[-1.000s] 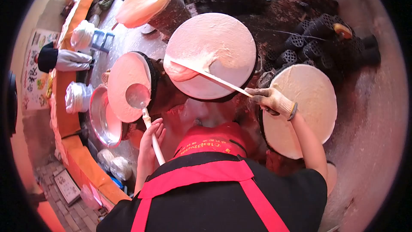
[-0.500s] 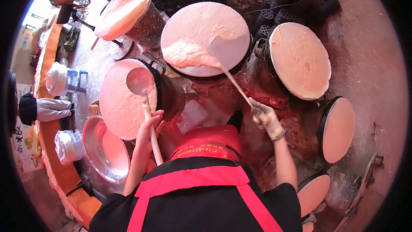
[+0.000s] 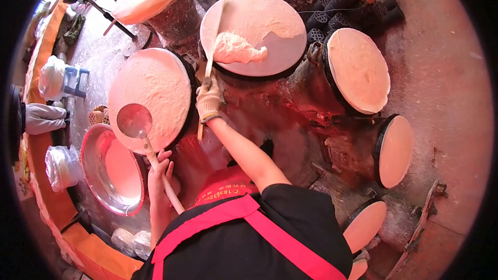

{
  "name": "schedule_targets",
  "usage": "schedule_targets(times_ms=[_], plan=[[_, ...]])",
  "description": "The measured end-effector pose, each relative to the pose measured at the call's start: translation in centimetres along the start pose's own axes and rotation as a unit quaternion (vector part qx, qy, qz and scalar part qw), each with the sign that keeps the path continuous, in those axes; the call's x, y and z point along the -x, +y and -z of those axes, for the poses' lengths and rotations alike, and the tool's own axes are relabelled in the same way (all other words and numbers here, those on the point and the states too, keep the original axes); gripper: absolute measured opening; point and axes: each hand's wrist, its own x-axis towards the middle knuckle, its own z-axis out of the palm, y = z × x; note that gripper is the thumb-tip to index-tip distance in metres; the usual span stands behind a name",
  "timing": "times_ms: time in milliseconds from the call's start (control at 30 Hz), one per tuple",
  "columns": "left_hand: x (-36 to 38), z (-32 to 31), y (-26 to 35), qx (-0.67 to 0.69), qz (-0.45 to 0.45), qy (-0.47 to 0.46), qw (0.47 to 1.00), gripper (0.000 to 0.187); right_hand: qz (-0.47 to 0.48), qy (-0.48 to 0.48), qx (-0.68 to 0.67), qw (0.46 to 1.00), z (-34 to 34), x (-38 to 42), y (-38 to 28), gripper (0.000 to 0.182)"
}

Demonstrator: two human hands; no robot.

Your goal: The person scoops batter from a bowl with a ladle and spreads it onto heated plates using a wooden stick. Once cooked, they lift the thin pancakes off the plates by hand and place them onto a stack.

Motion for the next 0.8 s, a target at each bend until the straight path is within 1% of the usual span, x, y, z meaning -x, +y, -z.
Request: schedule_targets(times_ms=[33, 67, 100, 167, 200, 233, 300, 333, 367, 400, 433, 500, 533, 567, 633, 667, 700, 767, 800], plan=[[0.0, -0.1, -0.1, -0.005, 0.002, -0.006, 1.0, 0.06, 0.001, 0.017, -0.005, 1.0, 1.2, 1.4, -0.3, 0.039], [0.3, -0.7, 0.1, -0.012, 0.005, -0.006, 1.0, 0.057, -0.048, 0.008, -0.038, 0.998, 2.3, 4.1, -3.4, 0.036], [0.1, -1.1, 0.0, -0.018, 0.007, -0.016, 1.0, 0.056, -0.034, 0.015, -0.028, 0.999, 3.6, 4.9, -3.7, 0.032], [-0.3, -1.6, -0.5, -0.031, 0.012, -0.035, 0.999, 0.053, -0.029, 0.013, -0.07, 0.997, 6.6, 4.4, -2.2, 0.032], [-0.3, -2.0, -0.5, -0.032, 0.008, -0.046, 0.998, 0.05, -0.011, -0.005, -0.087, 0.996, 8.2, 4.6, -2.7, 0.041], [-0.4, -2.5, -0.6, -0.026, 0.007, -0.054, 0.998, 0.049, -0.05, -0.026, -0.059, 0.997, 9.9, 4.6, -3.9, 0.047], [-0.3, -3.2, -0.7, -0.015, 0.005, -0.069, 0.997, 0.047, -0.097, -0.019, -0.054, 0.994, 12.3, 5.0, -6.5, 0.044], [-0.1, -3.4, -0.7, -0.014, 0.0, -0.073, 0.997, 0.039, -0.09, -0.014, -0.052, 0.994, 13.4, 4.4, -6.9, 0.043], [0.1, -3.6, -0.8, -0.014, -0.003, -0.071, 0.997, 0.037, -0.083, -0.01, -0.05, 0.995, 14.1, 3.6, -7.1, 0.041], [0.2, -3.7, -0.8, -0.015, -0.007, -0.069, 0.997, 0.034, -0.117, 0.022, -0.08, 0.99, 14.0, 2.8, -7.8, 0.034], [0.3, -4.0, -0.8, -0.016, -0.012, -0.067, 0.998, 0.032, -0.103, -0.04, -0.205, 0.972, 14.4, 2.5, -8.5, 0.027], [0.8, -4.5, -0.6, -0.014, -0.014, -0.064, 0.998, 0.029, -0.073, -0.019, -0.206, 0.976, 11.3, 1.9, -8.6, 0.022], [1.0, -4.9, -0.6, -0.014, -0.015, -0.065, 0.998, 0.028, -0.05, -0.046, -0.221, 0.973, 9.8, 2.2, -8.2, 0.023], [1.0, -5.4, -0.5, -0.015, -0.018, -0.065, 0.998, 0.028, -0.078, -0.069, -0.121, 0.987, 8.9, 3.2, -8.8, 0.032], [1.0, -6.4, -0.5, -0.02, -0.024, -0.066, 0.997, 0.029, -0.067, -0.178, 0.02, 0.982, 10.4, 3.9, -6.9, 0.044], [0.8, -6.8, -0.5, -0.024, -0.025, -0.069, 0.997, 0.029, -0.059, -0.184, 0.013, 0.981, 12.3, 4.0, -6.4, 0.054], [0.6, -7.2, -0.5, -0.027, -0.027, -0.072, 0.997, 0.03, -0.101, -0.168, -0.009, 0.981, 14.5, 4.4, -7.3, 0.054], [0.7, -8.4, -1.0, -0.018, -0.018, -0.069, 0.997, 0.031, -0.092, -0.141, -0.018, 0.985, 19.0, 4.2, -8.6, 0.055], [0.8, -9.1, -1.2, -0.01, -0.011, -0.067, 0.998, 0.031, -0.104, -0.142, -0.029, 0.984, 21.1, 4.0, -9.1, 0.056]])
